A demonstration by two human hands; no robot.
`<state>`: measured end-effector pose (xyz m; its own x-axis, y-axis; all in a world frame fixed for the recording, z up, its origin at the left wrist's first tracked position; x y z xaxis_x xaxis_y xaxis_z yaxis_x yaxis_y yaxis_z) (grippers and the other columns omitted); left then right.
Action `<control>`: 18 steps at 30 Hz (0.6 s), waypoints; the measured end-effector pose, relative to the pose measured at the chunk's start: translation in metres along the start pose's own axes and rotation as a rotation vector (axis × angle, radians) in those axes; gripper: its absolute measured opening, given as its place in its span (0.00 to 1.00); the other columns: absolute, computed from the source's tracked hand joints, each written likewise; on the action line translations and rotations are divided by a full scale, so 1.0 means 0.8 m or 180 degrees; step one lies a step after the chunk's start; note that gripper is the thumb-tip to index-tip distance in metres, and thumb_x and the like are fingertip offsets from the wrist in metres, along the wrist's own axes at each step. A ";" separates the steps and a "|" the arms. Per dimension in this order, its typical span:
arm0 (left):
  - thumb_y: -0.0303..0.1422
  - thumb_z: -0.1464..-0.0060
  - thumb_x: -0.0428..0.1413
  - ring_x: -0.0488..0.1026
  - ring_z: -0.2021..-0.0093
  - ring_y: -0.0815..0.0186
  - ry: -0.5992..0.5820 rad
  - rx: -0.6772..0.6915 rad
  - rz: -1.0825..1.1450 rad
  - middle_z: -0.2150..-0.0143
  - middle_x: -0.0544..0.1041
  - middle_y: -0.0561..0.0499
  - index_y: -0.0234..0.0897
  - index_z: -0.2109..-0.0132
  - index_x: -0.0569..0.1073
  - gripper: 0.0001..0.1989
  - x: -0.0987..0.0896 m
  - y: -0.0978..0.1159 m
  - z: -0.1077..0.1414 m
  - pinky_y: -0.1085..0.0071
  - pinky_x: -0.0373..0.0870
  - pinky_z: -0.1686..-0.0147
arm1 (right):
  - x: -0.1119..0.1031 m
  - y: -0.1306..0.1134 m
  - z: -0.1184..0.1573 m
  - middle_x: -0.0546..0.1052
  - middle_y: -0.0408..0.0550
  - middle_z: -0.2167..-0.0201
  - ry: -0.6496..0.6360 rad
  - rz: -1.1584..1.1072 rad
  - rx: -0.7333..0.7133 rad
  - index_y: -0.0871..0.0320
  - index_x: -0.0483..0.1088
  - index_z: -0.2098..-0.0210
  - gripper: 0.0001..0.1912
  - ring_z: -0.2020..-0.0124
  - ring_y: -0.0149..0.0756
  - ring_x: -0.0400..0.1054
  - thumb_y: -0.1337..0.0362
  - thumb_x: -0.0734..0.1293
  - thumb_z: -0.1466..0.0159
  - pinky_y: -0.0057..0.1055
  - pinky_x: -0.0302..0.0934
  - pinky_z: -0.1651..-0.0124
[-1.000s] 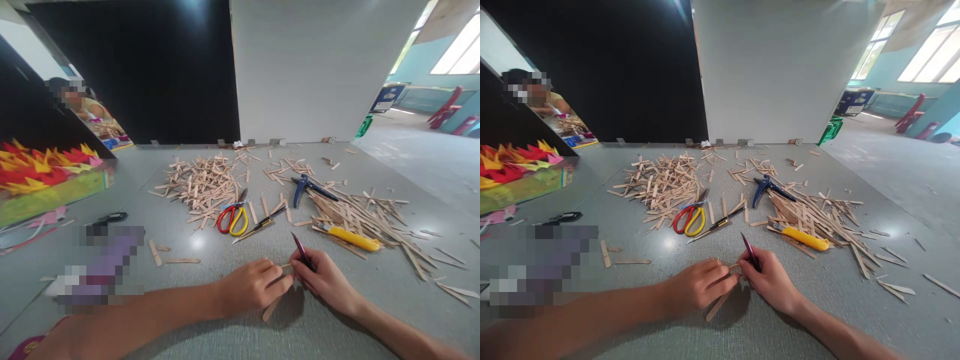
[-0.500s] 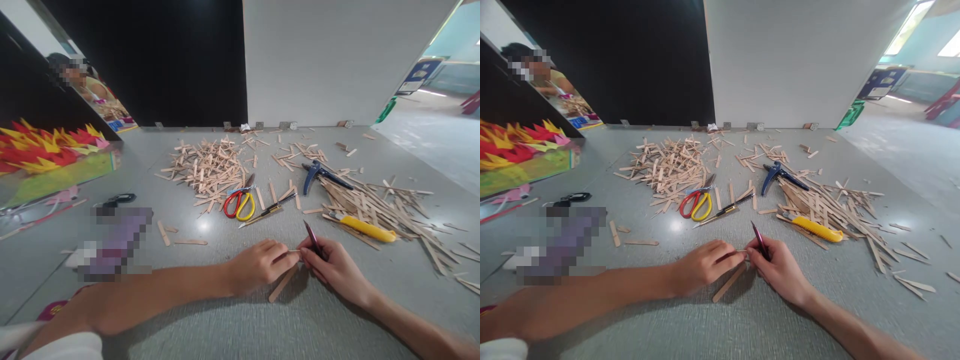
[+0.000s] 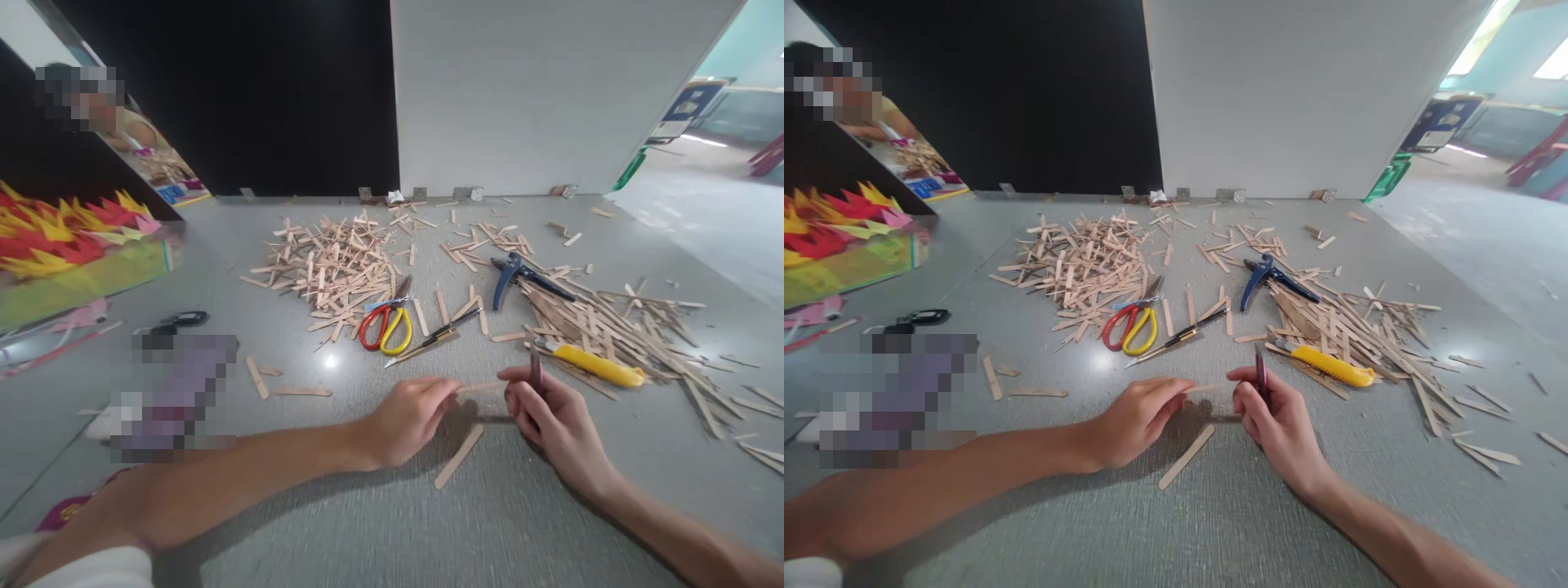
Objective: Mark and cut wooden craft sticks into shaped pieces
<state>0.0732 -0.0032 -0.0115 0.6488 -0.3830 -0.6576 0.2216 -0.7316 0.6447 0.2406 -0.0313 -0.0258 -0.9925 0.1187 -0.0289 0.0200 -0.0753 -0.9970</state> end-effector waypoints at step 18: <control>0.40 0.24 0.42 0.71 0.75 0.67 0.0114 -0.0936 0.1054 0.74 0.76 0.56 0.31 0.34 0.64 0.21 -0.006 -0.028 -0.002 0.71 0.65 0.70 | 0.033 -0.048 0.026 0.82 0.50 0.66 -0.0555 0.1906 -0.1706 0.60 0.79 0.46 0.18 0.69 0.33 0.76 0.67 0.59 0.25 0.26 0.71 0.66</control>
<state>0.0667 0.0158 -0.0220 0.7432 -0.5463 -0.3863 0.1918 -0.3791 0.9053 0.2111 -0.0459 0.0129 -0.7991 0.0497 -0.5992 0.5631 0.4112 -0.7168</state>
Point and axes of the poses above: each hand's wrist, its own z-axis away from the middle knuckle, its own x-axis out of the palm, y = z × x, the point moved 9 cm from there along -z, towards the middle knuckle
